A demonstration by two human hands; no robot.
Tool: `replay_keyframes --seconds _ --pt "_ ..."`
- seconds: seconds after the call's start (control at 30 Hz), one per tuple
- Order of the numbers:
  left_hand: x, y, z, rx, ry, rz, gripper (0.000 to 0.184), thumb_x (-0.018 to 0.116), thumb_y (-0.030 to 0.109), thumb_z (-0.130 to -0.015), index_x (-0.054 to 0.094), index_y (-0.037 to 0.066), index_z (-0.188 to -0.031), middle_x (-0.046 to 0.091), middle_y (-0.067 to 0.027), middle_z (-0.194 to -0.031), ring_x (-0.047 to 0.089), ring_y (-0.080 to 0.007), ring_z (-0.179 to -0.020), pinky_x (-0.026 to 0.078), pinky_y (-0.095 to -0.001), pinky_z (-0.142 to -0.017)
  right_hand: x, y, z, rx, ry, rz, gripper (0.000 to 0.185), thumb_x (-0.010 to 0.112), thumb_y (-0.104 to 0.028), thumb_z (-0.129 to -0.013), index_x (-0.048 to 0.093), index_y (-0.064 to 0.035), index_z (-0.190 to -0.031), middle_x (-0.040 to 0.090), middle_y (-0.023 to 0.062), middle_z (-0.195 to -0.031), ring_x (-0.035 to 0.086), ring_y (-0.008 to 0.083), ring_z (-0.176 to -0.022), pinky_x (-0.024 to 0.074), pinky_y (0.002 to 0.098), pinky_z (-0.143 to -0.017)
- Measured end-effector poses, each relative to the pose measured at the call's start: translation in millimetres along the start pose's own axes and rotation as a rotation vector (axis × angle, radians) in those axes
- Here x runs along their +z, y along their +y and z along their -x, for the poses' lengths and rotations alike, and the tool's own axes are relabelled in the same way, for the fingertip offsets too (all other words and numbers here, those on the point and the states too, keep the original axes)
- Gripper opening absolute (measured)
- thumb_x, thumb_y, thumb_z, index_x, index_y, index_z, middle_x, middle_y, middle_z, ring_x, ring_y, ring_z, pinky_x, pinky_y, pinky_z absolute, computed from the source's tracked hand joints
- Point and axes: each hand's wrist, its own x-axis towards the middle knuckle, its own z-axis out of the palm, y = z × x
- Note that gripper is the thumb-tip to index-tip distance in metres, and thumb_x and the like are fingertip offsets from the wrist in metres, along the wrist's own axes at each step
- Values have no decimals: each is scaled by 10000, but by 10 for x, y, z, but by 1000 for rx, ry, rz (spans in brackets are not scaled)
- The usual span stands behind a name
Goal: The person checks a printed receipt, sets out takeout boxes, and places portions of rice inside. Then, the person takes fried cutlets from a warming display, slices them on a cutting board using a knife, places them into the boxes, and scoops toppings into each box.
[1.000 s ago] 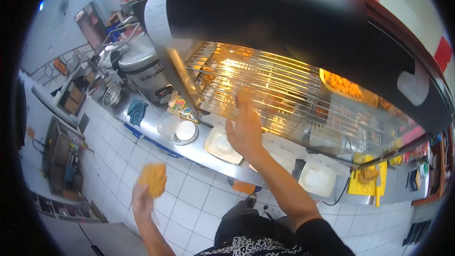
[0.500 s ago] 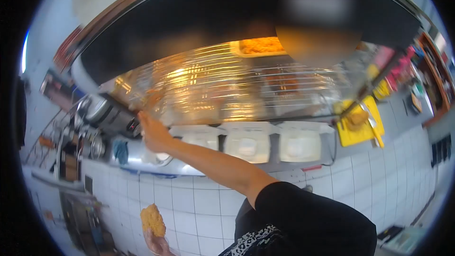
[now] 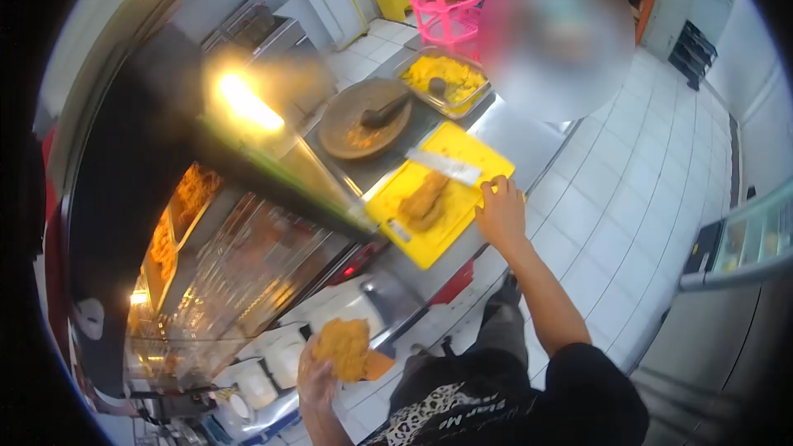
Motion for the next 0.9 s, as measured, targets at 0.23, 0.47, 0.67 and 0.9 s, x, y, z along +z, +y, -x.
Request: replay_keyframes --seconds 0.23,0.47,0.67,0.9 --pt "1718 -715 -2300 -1 31 -121 577 731 19 -839 502 -12 -1367 626 -115 -1288 606 -237 -1208 461 -384 -1087 427 1138 -563 -54 -483 -64 410 684 -130 -808 554 6 -1172 580 212 -1071 635 403 -976 548 495 -774" --pt "1235 -582 -4783 342 557 -23 486 801 -11 -804 562 25 -1226 669 -162 -1179 681 -265 -1055 566 -396 -925 213 1284 -514 -38 -453 -386 395 662 -130 -826 519 1 -1170 623 262 -1093 634 476 -921 519 527 -817" --pt "1213 -462 -5269 263 978 -1031 675 901 273 -706 588 5 -1240 630 -223 -1234 641 -358 -1125 522 -444 -961 -25 1407 -519 105 -497 -700 355 644 -174 -928 514 -13 -1217 667 259 -970 661 450 -903 520 460 -781" --pt "1933 -911 -3468 264 204 -1508 598 850 291 -750 622 28 -1236 621 -200 -1214 595 -386 -1123 480 -466 -981 -305 1256 -722 219 -702 -597 275 614 -208 -977 534 2 -1134 656 201 -726 671 403 -690 509 434 -618"
